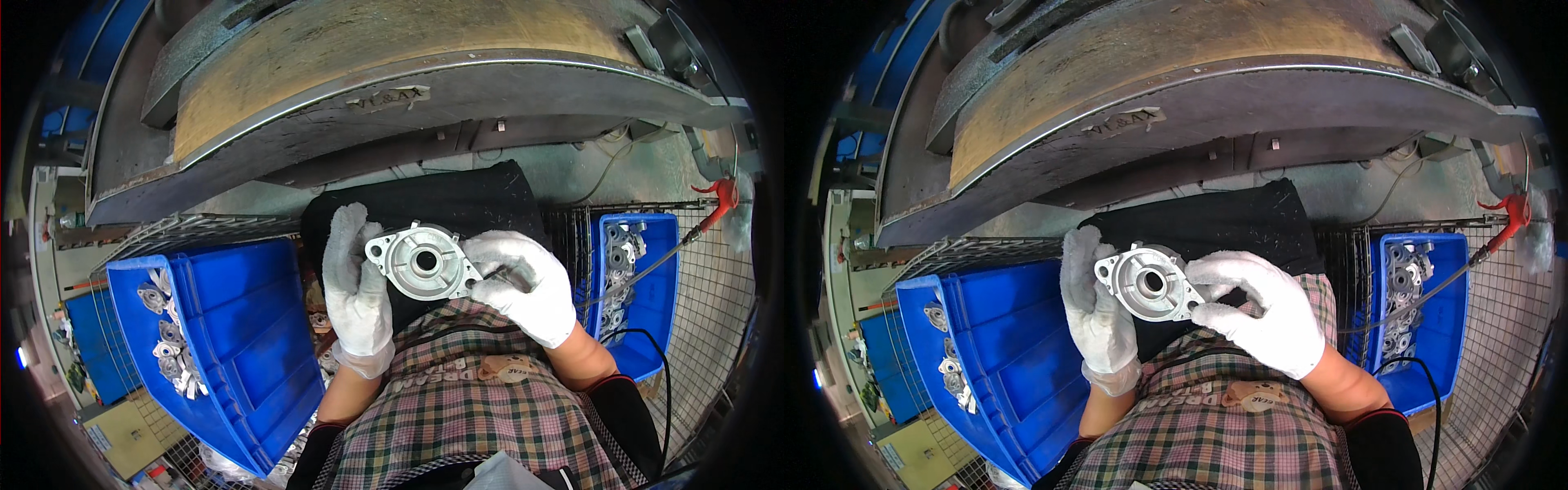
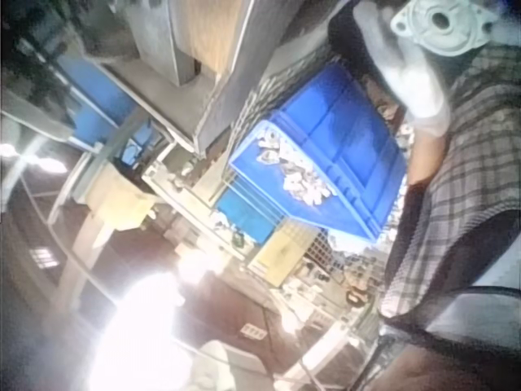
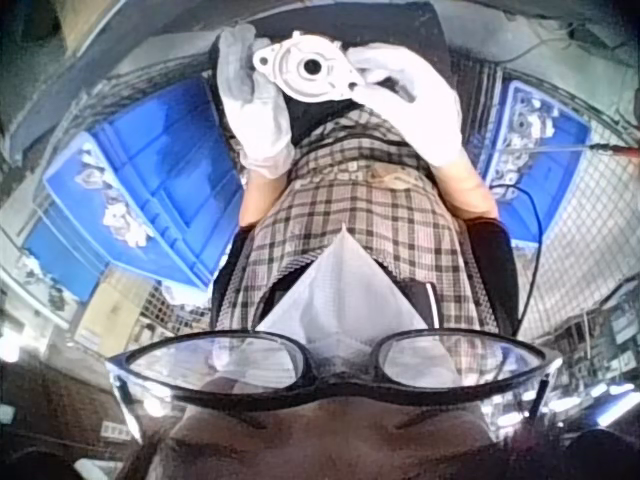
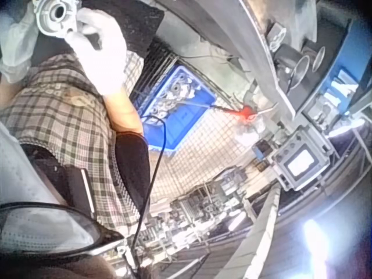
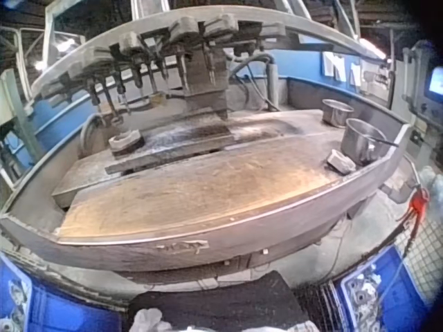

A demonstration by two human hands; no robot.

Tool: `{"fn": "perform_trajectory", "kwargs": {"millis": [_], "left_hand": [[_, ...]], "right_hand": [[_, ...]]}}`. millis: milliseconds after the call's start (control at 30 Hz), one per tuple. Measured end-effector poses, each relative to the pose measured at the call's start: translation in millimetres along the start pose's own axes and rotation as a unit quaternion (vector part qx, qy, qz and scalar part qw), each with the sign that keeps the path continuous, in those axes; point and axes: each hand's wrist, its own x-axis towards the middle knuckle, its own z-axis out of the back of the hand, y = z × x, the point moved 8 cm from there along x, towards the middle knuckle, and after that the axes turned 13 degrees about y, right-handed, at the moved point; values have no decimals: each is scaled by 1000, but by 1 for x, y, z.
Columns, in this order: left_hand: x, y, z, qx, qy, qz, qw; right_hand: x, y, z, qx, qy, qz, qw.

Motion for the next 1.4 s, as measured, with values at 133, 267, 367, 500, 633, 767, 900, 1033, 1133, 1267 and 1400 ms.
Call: {"fn": "perform_trajectory", "kwargs": {"millis": [133,267,367,500,633,767,900,1033,1133,1267,1400], "left_hand": [[0,0,1,7,-2,1,1000],[-1,0,4,-3,6,-7,1000],[-2,-6,0,-24,5,-16,1000],[0,-8,-6,28,166,-34,985],[-23,6,-30,-5,239,40,970],[-34,16,-46,-13,252,101,962],[-36,2,-65,30,312,28,949],[-30,-15,-85,138,405,-28,903],[-40,-17,-79,206,369,-76,903],[-47,-13,-79,252,390,-103,880],[-45,-21,-85,259,410,-136,864]], "right_hand": [[1,1,-1,-25,7,-11,1000],[1,-2,-1,-36,23,6,999],[-5,-14,0,131,-15,-95,987],[-7,-19,11,174,-62,-82,979],[-6,-24,18,214,-66,-44,974],[-2,-19,16,231,-47,-42,971],[2,-20,14,248,-32,-22,968],[3,-18,11,254,-41,-23,966],[5,-14,10,224,-69,-29,972],[6,-21,8,233,-75,-36,969],[8,-25,7,262,-73,-34,962]]}}
